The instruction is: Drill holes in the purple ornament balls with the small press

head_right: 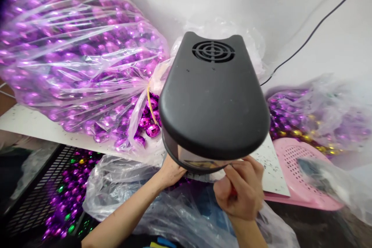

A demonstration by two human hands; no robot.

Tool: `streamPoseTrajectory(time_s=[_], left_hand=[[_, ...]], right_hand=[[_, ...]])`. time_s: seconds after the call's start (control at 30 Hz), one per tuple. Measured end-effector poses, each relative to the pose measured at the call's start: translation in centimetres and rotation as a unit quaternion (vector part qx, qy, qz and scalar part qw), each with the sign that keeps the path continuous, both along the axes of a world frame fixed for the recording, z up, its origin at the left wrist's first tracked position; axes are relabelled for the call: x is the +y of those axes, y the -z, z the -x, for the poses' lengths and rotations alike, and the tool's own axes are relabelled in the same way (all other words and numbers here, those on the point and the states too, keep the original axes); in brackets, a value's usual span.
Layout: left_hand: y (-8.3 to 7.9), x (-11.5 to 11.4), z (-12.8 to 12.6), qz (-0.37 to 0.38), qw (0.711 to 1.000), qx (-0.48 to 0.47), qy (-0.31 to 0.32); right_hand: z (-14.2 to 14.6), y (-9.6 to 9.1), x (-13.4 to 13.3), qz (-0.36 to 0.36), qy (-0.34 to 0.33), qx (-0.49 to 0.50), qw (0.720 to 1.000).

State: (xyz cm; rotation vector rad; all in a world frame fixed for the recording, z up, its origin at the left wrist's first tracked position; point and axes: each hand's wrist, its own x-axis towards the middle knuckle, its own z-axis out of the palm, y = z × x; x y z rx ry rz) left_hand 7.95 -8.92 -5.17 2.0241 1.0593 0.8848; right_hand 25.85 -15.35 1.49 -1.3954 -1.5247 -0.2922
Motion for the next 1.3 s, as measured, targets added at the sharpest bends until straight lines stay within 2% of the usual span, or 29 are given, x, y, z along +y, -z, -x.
streamPoseTrajectory(time_s=[0.17,0.37,0.47,0.6,0.7,0.77,0.83,0.93,1.0,1.07,1.17,1.23,1.3], left_hand=[[-0.4,0.0,0.1,-0.003,1.000,0.005,-0.001],[-0.4,0.2,-0.1,-0.028,0.999,0.024,0.007],[-1.0,-0.4,0.7,-0.043,0.999,0.003,0.008],[-2.0,-3.7,3.5,-0.041,0.998,-0.017,0.047],[-1.7,-6.5,5.4,-0.029,0.995,0.047,0.083],[-1.2,-7.4,6.0,-0.022,0.991,0.098,0.084],[-1.2,-7.4,6.1,-0.023,0.989,0.116,0.091],[-2.4,-5.4,6.1,-0.039,0.989,0.086,0.113],[-3.5,-2.8,6.2,-0.064,0.990,0.077,0.102],[-4.0,0.7,6.4,-0.104,0.987,0.104,0.061],[-3.8,6.2,6.4,-0.148,0.967,0.208,-0.016],[-3.3,9.2,6.3,-0.146,0.953,0.262,-0.030],[-3.1,10.8,6.2,-0.136,0.948,0.288,-0.023]], right_hand=[[-0.6,-3.7,1.1,0.003,0.034,0.027,0.999],[-0.9,-10.4,6.8,-0.022,0.061,0.122,0.990],[-0.6,-12.6,8.4,-0.039,0.054,0.163,0.984],[-0.5,-13.3,8.4,-0.037,0.074,0.134,0.987],[-0.8,-12.7,8.2,-0.041,0.061,0.136,0.988],[-1.2,-12.2,8.3,-0.045,0.041,0.162,0.985],[-1.5,-11.8,8.4,-0.047,0.032,0.178,0.982],[-1.5,-11.8,8.3,-0.044,0.048,0.156,0.986],[-1.3,-12.2,8.1,-0.028,0.063,0.137,0.988],[-1.1,-12.6,7.9,-0.010,0.076,0.129,0.989],[-1.0,-12.9,7.9,-0.008,0.080,0.136,0.987],[-1.0,-12.9,7.9,-0.012,0.071,0.143,0.987],[-1.0,-12.9,7.8,-0.010,0.064,0.145,0.987]])
